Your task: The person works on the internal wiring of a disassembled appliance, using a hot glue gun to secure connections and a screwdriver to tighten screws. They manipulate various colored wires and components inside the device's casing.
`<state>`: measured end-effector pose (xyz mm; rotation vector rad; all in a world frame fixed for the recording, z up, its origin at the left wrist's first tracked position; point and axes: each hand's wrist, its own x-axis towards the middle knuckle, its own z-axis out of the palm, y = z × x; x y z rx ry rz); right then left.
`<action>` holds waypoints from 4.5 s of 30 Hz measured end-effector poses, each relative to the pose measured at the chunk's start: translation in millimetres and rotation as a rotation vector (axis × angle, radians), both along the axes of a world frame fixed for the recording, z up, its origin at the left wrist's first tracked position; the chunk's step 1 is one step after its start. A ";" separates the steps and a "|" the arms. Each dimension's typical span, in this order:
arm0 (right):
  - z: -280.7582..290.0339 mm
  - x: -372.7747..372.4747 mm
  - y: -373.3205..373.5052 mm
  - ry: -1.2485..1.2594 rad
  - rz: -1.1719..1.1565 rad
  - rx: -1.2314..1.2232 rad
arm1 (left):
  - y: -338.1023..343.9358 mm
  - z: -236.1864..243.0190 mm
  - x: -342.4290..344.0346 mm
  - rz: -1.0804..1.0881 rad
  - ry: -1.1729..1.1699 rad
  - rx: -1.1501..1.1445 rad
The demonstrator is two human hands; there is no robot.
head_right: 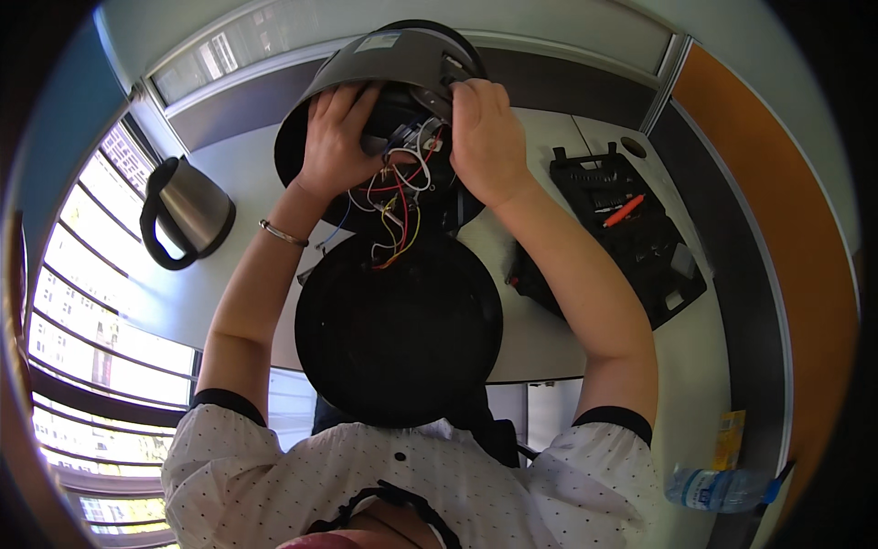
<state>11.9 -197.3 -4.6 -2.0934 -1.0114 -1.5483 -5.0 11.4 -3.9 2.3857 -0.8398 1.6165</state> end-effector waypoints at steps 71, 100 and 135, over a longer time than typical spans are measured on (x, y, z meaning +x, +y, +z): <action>0.1 1.0 4.4 -0.128 -0.085 -0.082 | 47.3 -66.0 -40.2 -0.088 -0.106 -0.393; -2.7 2.2 4.8 -0.134 -0.120 -0.086 | 54.2 -70.8 -34.6 -0.092 -0.065 -0.301; -1.3 0.4 -0.3 -0.114 -0.064 -0.003 | 45.1 -45.2 -97.8 -0.283 0.323 -0.443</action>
